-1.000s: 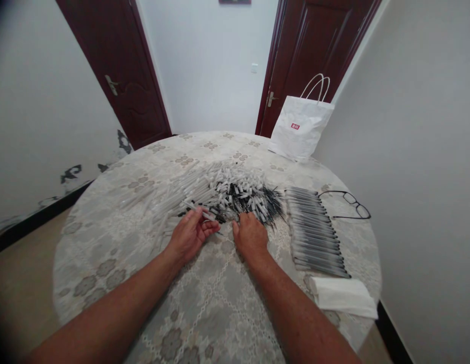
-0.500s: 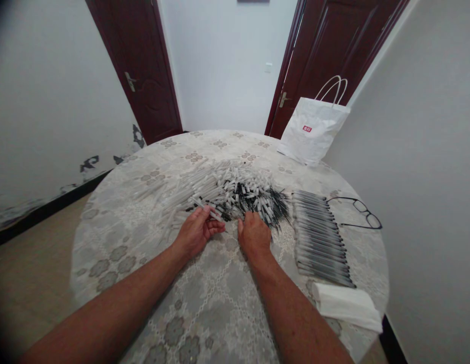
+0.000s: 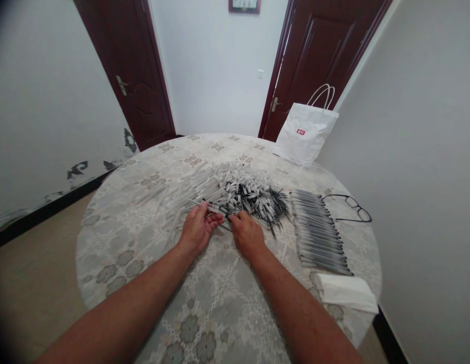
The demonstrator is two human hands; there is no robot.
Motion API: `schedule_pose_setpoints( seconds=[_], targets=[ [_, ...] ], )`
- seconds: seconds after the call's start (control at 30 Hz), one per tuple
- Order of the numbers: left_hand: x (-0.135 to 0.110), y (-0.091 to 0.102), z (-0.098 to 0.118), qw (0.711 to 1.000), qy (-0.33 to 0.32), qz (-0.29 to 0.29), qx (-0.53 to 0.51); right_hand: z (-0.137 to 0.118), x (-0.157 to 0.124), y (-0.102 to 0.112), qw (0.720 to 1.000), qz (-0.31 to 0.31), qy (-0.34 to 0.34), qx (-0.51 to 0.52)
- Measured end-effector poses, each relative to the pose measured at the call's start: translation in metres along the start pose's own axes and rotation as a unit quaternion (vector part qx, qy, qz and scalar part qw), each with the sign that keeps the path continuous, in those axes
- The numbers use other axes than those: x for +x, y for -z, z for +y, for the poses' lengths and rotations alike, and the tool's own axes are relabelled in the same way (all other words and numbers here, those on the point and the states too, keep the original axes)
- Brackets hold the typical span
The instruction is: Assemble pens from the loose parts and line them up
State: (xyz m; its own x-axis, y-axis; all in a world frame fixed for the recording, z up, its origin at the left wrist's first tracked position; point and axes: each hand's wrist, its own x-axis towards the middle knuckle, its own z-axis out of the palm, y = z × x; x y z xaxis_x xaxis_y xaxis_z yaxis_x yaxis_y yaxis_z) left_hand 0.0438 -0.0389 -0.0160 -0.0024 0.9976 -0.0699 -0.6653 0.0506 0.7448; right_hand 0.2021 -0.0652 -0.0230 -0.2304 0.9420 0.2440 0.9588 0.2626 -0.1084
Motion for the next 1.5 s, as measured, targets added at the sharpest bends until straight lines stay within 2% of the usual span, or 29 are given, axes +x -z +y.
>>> schedule_pose_setpoints(
  seconds=[0.23, 0.4, 0.47, 0.57, 0.63, 0.73, 0.9, 1.23, 1.5],
  targets=[
    [-0.001, 0.000, -0.001, 1.000, 0.012, -0.005, 0.001, -0.002, 0.001, 0.000, 0.999, -0.006, -0.016, -0.028],
    [-0.002, 0.000, -0.001, 0.999, 0.021, -0.014, 0.023, 0.001, 0.001, -0.007, 0.999, -0.006, -0.037, -0.014],
    [-0.002, -0.001, -0.002, 0.999, 0.027, -0.022, 0.032, 0.004, 0.000, -0.010, 0.999, 0.021, -0.035, 0.018],
    [-0.002, 0.000, -0.003, 0.998, 0.027, -0.030, 0.042, 0.007, -0.003, -0.009, 0.989, 0.093, 0.004, 0.111],
    [-0.001, 0.000, -0.004, 0.998, 0.028, -0.034, 0.049, 0.008, -0.004, -0.004, 0.972, 0.141, 0.022, 0.187],
    [-0.002, 0.000, -0.005, 0.997, 0.036, -0.047, 0.056, 0.007, -0.005, 0.005, 0.940, 0.178, -0.012, 0.289],
    [-0.004, -0.002, -0.006, 0.995, 0.052, -0.063, 0.063, 0.006, -0.008, 0.011, 0.904, 0.159, -0.053, 0.393],
    [-0.005, -0.002, -0.008, 0.994, 0.069, -0.068, 0.057, 0.011, -0.009, 0.005, 0.892, 0.139, -0.040, 0.428],
    [-0.007, -0.005, -0.009, 0.992, 0.076, -0.082, 0.065, 0.015, -0.010, 0.009, 0.893, 0.167, -0.002, 0.417]
  ],
)
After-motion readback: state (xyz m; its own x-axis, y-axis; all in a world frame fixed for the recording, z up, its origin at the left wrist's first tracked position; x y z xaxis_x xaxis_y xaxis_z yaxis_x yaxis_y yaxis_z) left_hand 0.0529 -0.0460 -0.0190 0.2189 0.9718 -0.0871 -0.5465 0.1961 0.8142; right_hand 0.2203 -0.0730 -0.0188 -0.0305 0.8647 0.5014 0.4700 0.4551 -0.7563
